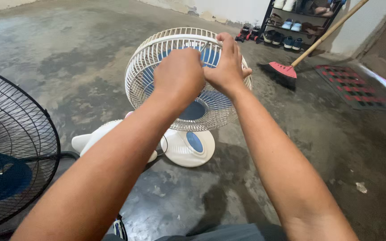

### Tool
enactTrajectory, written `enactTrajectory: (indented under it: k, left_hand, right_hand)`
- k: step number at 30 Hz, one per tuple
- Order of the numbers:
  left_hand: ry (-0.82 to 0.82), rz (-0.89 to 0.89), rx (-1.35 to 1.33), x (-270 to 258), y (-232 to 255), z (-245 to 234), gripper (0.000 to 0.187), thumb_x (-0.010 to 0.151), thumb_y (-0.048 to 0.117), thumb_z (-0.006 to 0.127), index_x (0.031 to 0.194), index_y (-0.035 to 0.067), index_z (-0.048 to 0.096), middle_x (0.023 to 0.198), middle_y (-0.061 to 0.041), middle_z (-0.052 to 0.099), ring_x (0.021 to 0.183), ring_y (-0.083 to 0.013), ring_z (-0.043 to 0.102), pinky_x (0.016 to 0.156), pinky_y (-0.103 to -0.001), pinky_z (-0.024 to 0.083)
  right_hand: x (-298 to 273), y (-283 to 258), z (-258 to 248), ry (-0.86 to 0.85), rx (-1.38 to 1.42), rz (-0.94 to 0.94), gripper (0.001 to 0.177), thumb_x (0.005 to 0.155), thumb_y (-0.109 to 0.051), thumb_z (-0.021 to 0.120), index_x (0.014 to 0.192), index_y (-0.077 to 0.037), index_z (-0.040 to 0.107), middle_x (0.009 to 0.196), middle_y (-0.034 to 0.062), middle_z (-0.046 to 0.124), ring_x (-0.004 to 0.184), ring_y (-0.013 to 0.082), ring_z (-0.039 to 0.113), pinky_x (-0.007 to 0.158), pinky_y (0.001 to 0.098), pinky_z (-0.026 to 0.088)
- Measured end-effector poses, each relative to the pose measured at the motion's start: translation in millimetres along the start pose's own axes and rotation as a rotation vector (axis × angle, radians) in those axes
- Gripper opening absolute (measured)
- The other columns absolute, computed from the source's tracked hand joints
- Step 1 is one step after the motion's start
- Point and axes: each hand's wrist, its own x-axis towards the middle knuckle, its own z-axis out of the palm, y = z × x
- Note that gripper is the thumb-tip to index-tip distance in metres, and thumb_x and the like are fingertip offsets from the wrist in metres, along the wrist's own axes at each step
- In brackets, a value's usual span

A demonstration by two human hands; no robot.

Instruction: The person disassembles a white table fan by removing the front grille with a screwdriver, then detaching the blue fan blade from the motor hub. The removed parts are placed on the floor beside the fan base.

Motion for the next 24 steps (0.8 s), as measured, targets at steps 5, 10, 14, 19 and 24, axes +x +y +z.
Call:
enactTrajectory:
  k: [5, 10, 14, 19, 24]
  left_hand:
    - [0.105, -0.06, -0.044, 9, 15, 14, 0.023, 0.09, 0.016, 0.059, 0.108, 0.003, 0.065, 0.1, -0.021, 0.072, 0.097, -0.0424, 0.07, 0.079, -0.054, 0.055]
    - [0.149, 0.051, 0.12, 26, 19, 14, 0.018, 0.091, 0.016, 0.06, 0.098, 0.007, 0.073, 0.095, -0.018, 0.074, 0.091, -0.0393, 0.073, 0.075, -0.052, 0.057]
    - [0.305, 0.265, 0.333, 51, 17, 12, 0.015, 0.08, 0.021, 0.069, 0.079, 0.011, 0.079, 0.081, -0.015, 0.074, 0.077, -0.0359, 0.074, 0.062, -0.048, 0.056]
    - [0.461, 0.544, 0.536, 92, 4, 16, 0.009, 0.074, 0.021, 0.073, 0.071, 0.015, 0.079, 0.07, -0.012, 0.074, 0.066, -0.0295, 0.073, 0.06, -0.045, 0.055]
    - [0.536, 0.759, 0.557, 129, -35, 2, 0.006, 0.071, 0.014, 0.073, 0.076, 0.013, 0.078, 0.074, -0.009, 0.073, 0.066, -0.0276, 0.072, 0.055, -0.042, 0.055]
  right_hand:
    - [0, -6, 2, -0.012, 0.026, 0.142, 0.075, 0.075, -0.05, 0.086, 0.128, -0.023, 0.04, 0.136, 0.009, 0.053, 0.133, 0.0352, 0.045, 0.096, 0.0791, 0.021]
    - [3, 7, 10, 0.055, 0.054, 0.05, 0.06, 0.084, -0.045, 0.08, 0.123, -0.017, 0.044, 0.129, 0.0097, 0.059, 0.129, 0.0351, 0.051, 0.1, 0.0693, 0.029]
    - [1, 15, 11, 0.127, 0.091, -0.241, 0.06, 0.079, -0.035, 0.085, 0.12, -0.011, 0.048, 0.117, 0.014, 0.06, 0.116, 0.0368, 0.055, 0.101, 0.0484, 0.043]
    - [3, 14, 10, 0.098, 0.051, -0.247, 0.059, 0.075, -0.023, 0.086, 0.121, -0.011, 0.051, 0.117, 0.0132, 0.062, 0.116, 0.0372, 0.055, 0.101, 0.0484, 0.042]
    - [-7, 17, 4, 0.057, 0.082, -0.24, 0.077, 0.063, -0.015, 0.082, 0.131, -0.008, 0.047, 0.127, 0.0178, 0.06, 0.132, 0.0474, 0.043, 0.119, 0.0558, 0.024]
